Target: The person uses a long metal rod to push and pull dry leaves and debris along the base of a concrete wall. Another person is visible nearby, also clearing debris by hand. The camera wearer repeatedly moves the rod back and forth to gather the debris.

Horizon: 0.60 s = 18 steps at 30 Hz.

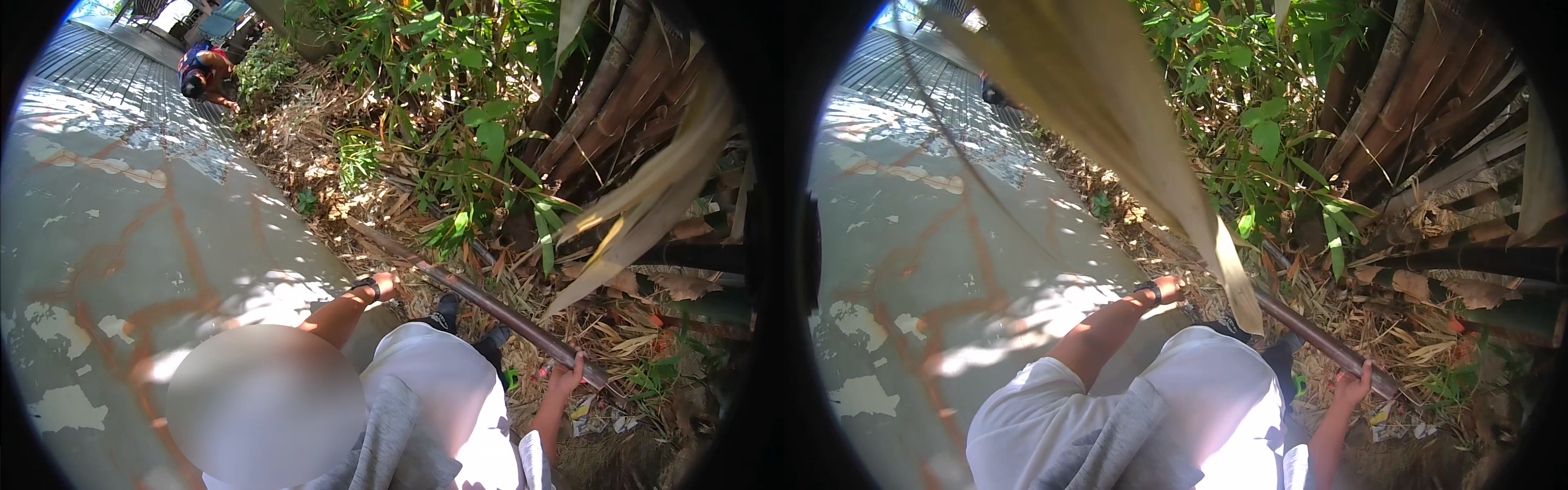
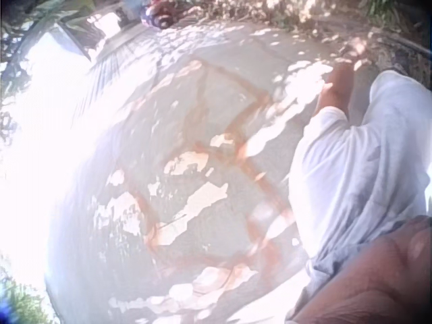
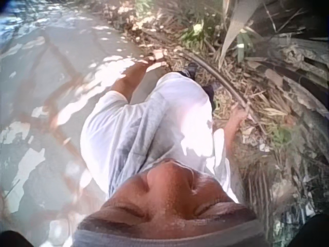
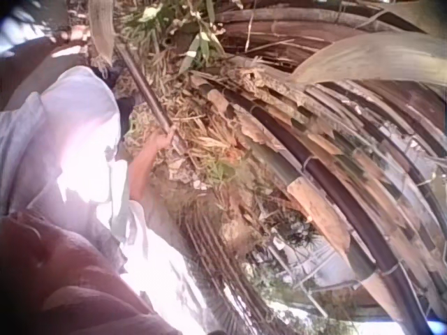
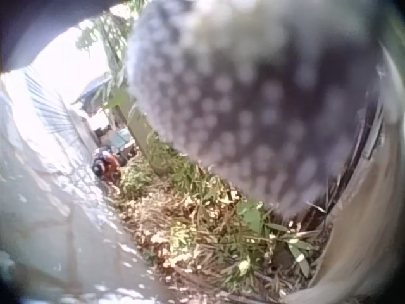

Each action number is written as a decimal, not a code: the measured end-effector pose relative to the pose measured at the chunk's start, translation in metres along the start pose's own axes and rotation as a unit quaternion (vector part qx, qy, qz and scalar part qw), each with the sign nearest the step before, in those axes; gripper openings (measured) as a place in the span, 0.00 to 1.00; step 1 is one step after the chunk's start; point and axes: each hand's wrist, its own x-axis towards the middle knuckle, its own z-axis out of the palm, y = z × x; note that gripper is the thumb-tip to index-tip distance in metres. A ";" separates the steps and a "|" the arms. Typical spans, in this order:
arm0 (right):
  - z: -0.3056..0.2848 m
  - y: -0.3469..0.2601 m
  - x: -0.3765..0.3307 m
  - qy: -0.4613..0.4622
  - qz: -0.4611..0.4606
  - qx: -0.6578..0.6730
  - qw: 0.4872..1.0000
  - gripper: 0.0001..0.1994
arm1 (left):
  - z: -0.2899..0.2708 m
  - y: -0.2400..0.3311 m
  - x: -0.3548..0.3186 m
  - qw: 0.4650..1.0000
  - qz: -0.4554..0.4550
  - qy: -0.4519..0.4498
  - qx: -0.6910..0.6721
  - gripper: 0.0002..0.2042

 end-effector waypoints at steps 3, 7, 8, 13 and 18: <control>-0.061 0.015 0.049 0.046 0.052 0.004 0.998 0.18 | 0.029 -0.012 -0.017 0.989 -0.113 -0.043 -0.081 0.26; -0.086 0.028 0.110 0.069 0.051 0.003 0.996 0.23 | 0.052 0.004 -0.042 0.970 -0.195 -0.012 -0.143 0.31; -0.088 0.028 0.122 0.107 0.077 -0.021 0.991 0.21 | 0.057 0.014 -0.042 0.979 -0.180 -0.049 -0.079 0.29; -0.125 0.034 0.173 0.146 0.191 -0.095 0.966 0.23 | 0.098 0.102 -0.021 0.947 -0.253 0.079 -0.181 0.27; -0.191 0.059 0.211 0.196 0.271 -0.130 0.933 0.21 | 0.132 0.181 0.005 0.927 -0.190 0.146 -0.287 0.27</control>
